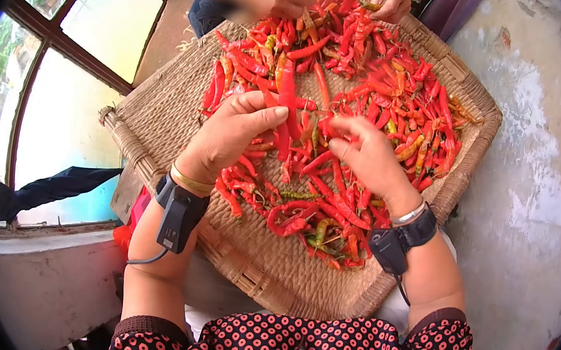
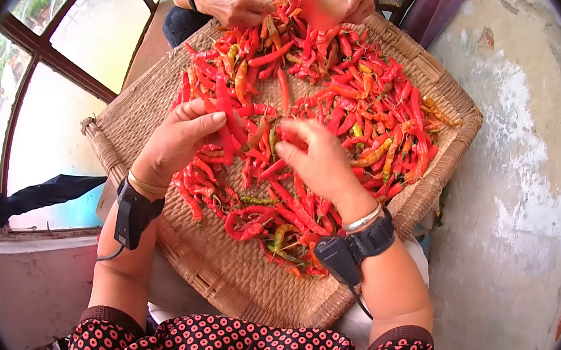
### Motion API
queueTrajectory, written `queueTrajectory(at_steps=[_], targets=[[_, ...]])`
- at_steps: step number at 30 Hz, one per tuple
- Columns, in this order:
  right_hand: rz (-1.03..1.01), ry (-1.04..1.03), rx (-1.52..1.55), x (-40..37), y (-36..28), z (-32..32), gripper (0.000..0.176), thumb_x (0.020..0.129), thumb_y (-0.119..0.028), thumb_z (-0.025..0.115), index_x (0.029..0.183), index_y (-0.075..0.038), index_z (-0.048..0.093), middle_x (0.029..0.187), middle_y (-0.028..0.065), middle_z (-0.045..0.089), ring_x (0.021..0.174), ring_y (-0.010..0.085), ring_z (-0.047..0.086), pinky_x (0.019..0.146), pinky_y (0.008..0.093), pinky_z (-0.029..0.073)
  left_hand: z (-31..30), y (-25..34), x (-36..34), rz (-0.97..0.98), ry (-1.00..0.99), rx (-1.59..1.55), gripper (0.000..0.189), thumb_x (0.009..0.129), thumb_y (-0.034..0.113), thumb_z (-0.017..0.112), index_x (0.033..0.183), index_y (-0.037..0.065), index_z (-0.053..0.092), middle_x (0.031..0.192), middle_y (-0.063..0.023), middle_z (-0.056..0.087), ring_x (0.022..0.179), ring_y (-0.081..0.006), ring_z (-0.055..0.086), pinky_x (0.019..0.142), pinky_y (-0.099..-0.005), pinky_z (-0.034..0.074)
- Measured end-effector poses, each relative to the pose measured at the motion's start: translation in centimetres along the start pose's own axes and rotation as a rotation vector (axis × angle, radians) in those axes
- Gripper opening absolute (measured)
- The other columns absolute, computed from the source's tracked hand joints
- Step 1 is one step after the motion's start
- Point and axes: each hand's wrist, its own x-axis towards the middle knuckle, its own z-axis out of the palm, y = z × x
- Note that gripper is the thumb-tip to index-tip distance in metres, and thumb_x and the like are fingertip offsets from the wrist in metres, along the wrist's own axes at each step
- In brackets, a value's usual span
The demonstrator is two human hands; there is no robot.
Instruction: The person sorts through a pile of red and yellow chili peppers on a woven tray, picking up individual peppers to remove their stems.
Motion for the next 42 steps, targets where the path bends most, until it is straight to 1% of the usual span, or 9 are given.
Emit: queueTrajectory(at_steps=[2,7,17,20,23,25,31,39,42], targets=[[0.068,-0.179,-0.058,-0.4,-0.5,-0.1,0.028,0.081,-0.014,0.063,0.106,0.000,0.059,0.100,0.0077,0.059,0.091,0.0164,0.058,0.079,0.0281,0.047,-0.6,-0.3,1.4,0.011,-0.016,-0.126,0.012,0.089,0.013,0.054,0.093,0.004,0.062,0.086,-0.0050,0.064,0.078,-0.0146,0.062,0.071,-0.0268,0.052],[-0.013,-0.082,-0.080,-0.7,0.0,0.4,0.029,0.077,-0.021,0.064,0.097,-0.001,0.062,0.089,0.0156,0.060,0.086,0.0294,0.059,0.076,0.0363,0.046,-1.0,-1.7,4.4,0.169,0.116,-0.312,0.018,0.091,0.014,0.052,0.102,0.002,0.059,0.092,-0.0053,0.063,0.077,-0.0138,0.062,0.072,-0.0279,0.052],[-0.004,-0.184,-0.143,-1.0,-0.1,0.5,0.027,0.077,-0.022,0.063,0.095,-0.002,0.062,0.089,0.0149,0.060,0.085,0.0301,0.059,0.076,0.0381,0.047,-2.2,-0.4,3.8,-0.098,0.110,0.391,0.019,0.089,0.020,0.057,0.096,0.004,0.063,0.069,0.0029,0.059,0.058,-0.0025,0.051,0.050,-0.0164,0.039],[-0.057,-0.252,-0.274,-1.4,0.1,0.6,0.025,0.074,-0.016,0.064,0.094,-0.002,0.061,0.088,0.0132,0.059,0.086,0.0283,0.058,0.076,0.0370,0.047,-0.9,-1.0,4.0,0.134,0.384,-0.023,0.021,0.088,0.022,0.058,0.093,0.002,0.063,0.065,0.0031,0.058,0.056,-0.0023,0.051,0.049,-0.0178,0.040],[-0.204,-0.304,-0.458,-1.9,0.5,1.0,0.024,0.069,-0.010,0.065,0.091,-0.002,0.061,0.086,0.0113,0.057,0.086,0.0274,0.056,0.075,0.0365,0.046,-0.9,-0.9,3.3,0.108,0.320,0.464,0.019,0.085,0.019,0.060,0.089,0.000,0.061,0.073,0.0000,0.061,0.063,-0.0107,0.058,0.055,-0.0250,0.046],[-0.254,-0.329,-0.544,-2.3,0.7,1.2,0.022,0.067,-0.010,0.065,0.087,-0.003,0.061,0.083,0.0106,0.056,0.085,0.0280,0.055,0.074,0.0377,0.046,-1.4,-2.7,3.1,0.440,-0.100,1.256,0.026,0.076,0.016,0.065,0.100,0.007,0.062,0.079,-0.0061,0.062,0.066,-0.0208,0.060,0.060,-0.0308,0.049],[-0.323,-0.264,-0.776,-2.8,0.4,0.8,0.007,0.067,-0.008,0.060,0.073,-0.007,0.057,0.079,0.0074,0.052,0.081,0.0255,0.051,0.069,0.0374,0.043,0.7,-3.9,1.9,0.260,-0.221,1.683,0.020,0.069,0.015,0.064,0.087,0.008,0.064,0.075,-0.0098,0.058,0.078,-0.0269,0.060,0.067,-0.0379,0.048],[-0.287,-0.312,-0.804,-2.8,0.5,1.1,0.008,0.070,-0.010,0.055,0.075,-0.005,0.058,0.073,0.0096,0.057,0.074,0.0279,0.057,0.067,0.0396,0.045,0.0,0.0,2.3,0.371,-0.241,1.126,0.024,0.073,0.008,0.065,0.097,0.008,0.065,0.080,-0.0105,0.061,0.071,-0.0225,0.060,0.067,-0.0292,0.049],[-0.193,-0.325,-0.654,-2.3,-0.4,0.7,0.010,0.069,-0.010,0.055,0.077,-0.003,0.057,0.069,0.0115,0.058,0.067,0.0309,0.059,0.063,0.0410,0.047,1.5,-0.3,3.2,0.768,0.356,0.827,0.025,0.075,0.009,0.065,0.100,0.004,0.063,0.080,-0.0119,0.061,0.071,-0.0205,0.060,0.067,-0.0299,0.048]])
